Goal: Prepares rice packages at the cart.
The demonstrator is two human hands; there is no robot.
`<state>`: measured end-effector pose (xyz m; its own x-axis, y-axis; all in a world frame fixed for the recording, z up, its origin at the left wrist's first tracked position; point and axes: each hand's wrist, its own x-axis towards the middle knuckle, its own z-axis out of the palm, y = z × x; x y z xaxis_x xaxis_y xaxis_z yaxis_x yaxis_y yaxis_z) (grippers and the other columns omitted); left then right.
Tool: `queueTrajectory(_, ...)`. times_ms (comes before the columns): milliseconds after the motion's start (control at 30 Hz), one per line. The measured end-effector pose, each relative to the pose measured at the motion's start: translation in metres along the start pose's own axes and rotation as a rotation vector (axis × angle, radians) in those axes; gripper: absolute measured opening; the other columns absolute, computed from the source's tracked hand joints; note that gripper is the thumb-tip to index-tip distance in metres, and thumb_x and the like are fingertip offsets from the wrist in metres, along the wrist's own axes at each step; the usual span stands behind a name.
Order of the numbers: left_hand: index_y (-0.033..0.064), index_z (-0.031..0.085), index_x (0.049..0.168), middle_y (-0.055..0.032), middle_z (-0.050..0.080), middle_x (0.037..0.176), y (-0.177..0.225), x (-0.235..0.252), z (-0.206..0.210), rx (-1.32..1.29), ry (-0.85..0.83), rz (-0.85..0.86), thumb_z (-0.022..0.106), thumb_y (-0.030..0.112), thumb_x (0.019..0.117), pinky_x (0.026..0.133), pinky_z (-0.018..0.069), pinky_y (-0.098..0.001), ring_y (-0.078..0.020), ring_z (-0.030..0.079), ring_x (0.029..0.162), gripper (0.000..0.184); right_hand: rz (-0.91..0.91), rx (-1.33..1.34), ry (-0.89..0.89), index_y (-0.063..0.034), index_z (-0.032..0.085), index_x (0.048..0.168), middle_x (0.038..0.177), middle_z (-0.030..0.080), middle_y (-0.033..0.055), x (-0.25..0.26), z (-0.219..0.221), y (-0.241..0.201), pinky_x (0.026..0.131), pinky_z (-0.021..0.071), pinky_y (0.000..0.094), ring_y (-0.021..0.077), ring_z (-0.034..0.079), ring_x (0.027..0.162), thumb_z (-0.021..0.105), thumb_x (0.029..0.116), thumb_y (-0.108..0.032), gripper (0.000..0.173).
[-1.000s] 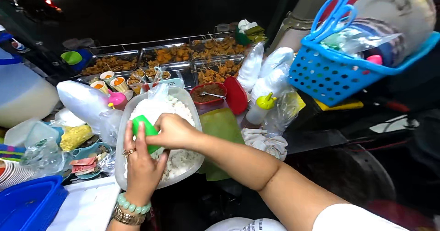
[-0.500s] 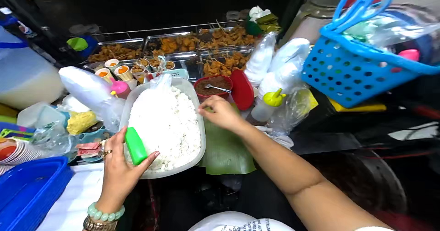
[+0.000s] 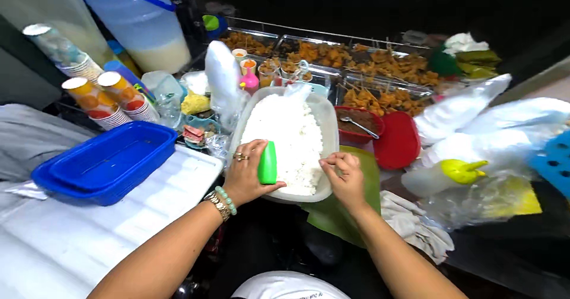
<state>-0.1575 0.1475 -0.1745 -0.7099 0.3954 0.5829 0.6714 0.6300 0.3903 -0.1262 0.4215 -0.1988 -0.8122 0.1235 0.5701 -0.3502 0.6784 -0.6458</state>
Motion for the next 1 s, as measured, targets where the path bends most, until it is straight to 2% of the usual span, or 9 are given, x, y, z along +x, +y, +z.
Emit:
queueTrajectory(100,-0.0004,0.05,0.146,-0.0231,0.055,0.144,0.007,0.004,-0.004,0.009,-0.087,-0.019,0.078,0.066,0.0741,0.105,0.0461,-0.0581,-0.0438,0.052,0.132,0.102,0.006,0.009,0.008,-0.0021,0.078,0.092,0.106,0.07,0.0175,-0.005,-0.005,0.003,0.098,0.046,0.0436,0.0299,0.06,0.108,0.065,0.0972,-0.023,0.026)
queueTrajectory(267,0.0019,0.052,0.146,-0.0217,0.056,0.143,0.011,0.003,0.001,0.02,-0.004,0.014,0.077,0.067,0.0744,0.105,0.0463,-0.0565,-0.0437,0.053,0.131,0.1,-0.011,0.037,0.04,0.0014,0.076,0.094,0.112,0.071,0.0173,-0.014,-0.01,0.002,0.103,0.0445,0.0365,0.0236,0.061,0.112,0.063,0.0997,-0.021,0.027)
queueTrajectory(400,0.0023,0.051,0.146,-0.0212,0.056,0.143,0.012,0.002,0.002,0.022,0.018,0.038,0.077,0.064,0.0753,0.105,0.046,-0.0556,-0.0428,0.054,0.13,0.097,-0.038,-0.004,0.024,0.0032,0.075,0.092,0.126,0.068,0.022,-0.025,-0.013,0.0,0.111,0.0391,0.041,0.0287,0.059,0.123,0.054,0.1038,-0.019,0.033)
queueTrajectory(533,0.0021,0.051,0.145,-0.022,0.056,0.142,0.007,0.0,0.007,0.009,0.065,0.086,0.075,0.063,0.0779,0.103,0.047,-0.058,-0.0434,0.055,0.127,0.094,-0.106,-0.077,0.02,0.0058,0.073,0.114,0.132,0.065,0.027,-0.033,-0.024,0.005,0.108,0.0483,0.0412,0.0338,0.062,0.125,0.049,0.1062,-0.021,0.037)
queueTrajectory(600,0.0007,0.05,0.145,-0.0243,0.055,0.142,0.004,-0.002,0.008,0.004,0.075,0.101,0.074,0.064,0.0789,0.103,0.0454,-0.06,-0.0453,0.055,0.126,0.095,-0.021,-0.097,0.056,0.0073,0.07,0.12,0.134,0.063,0.0278,-0.037,-0.033,0.017,0.102,0.0536,0.0388,0.0314,0.065,0.12,0.049,0.1063,-0.023,0.039)
queueTrajectory(667,0.0005,0.047,0.146,-0.0257,0.055,0.142,0.001,-0.002,0.007,0.018,0.069,0.095,0.073,0.068,0.078,0.104,0.0441,-0.0622,-0.0469,0.054,0.128,0.099,0.201,-0.111,0.024,0.0069,0.066,0.126,0.135,0.061,0.0268,-0.039,-0.044,0.025,0.097,0.0563,0.0383,0.03,0.066,0.117,0.051,0.1054,-0.022,0.039)
queueTrajectory(800,-0.0042,0.046,0.145,-0.0321,0.055,0.138,-0.006,-0.005,0.004,0.04,0.067,0.098,0.073,0.068,0.0777,0.107,0.0393,-0.064,-0.0516,0.053,0.127,0.102,0.655,-0.033,-0.167,0.0025,0.067,0.126,0.129,0.066,0.0211,-0.035,-0.052,0.032,0.101,0.0523,0.0359,0.0246,0.066,0.114,0.053,0.1052,-0.015,0.031)
queueTrajectory(867,-0.0096,0.046,0.142,-0.037,0.054,0.135,-0.01,-0.005,0.003,0.048,0.073,0.098,0.074,0.066,0.0779,0.107,0.0391,-0.062,-0.0529,0.052,0.124,0.103,0.683,0.022,-0.238,0.0033,0.068,0.124,0.127,0.066,0.0215,-0.038,-0.045,0.029,0.102,0.0513,0.0348,0.0243,0.066,0.113,0.052,0.1051,-0.013,0.03)
queueTrajectory(1000,-0.0154,0.04,0.142,-0.0451,0.046,0.138,-0.014,-0.008,-0.003,0.048,0.045,0.078,0.076,0.061,0.0793,0.108,0.0391,-0.0582,-0.0558,0.047,0.128,0.105,0.464,0.076,-0.35,0.002,0.072,0.118,0.12,0.069,0.0214,-0.047,-0.023,0.013,0.1,0.0529,0.0383,0.0283,0.068,0.111,0.055,0.1017,-0.011,0.027)
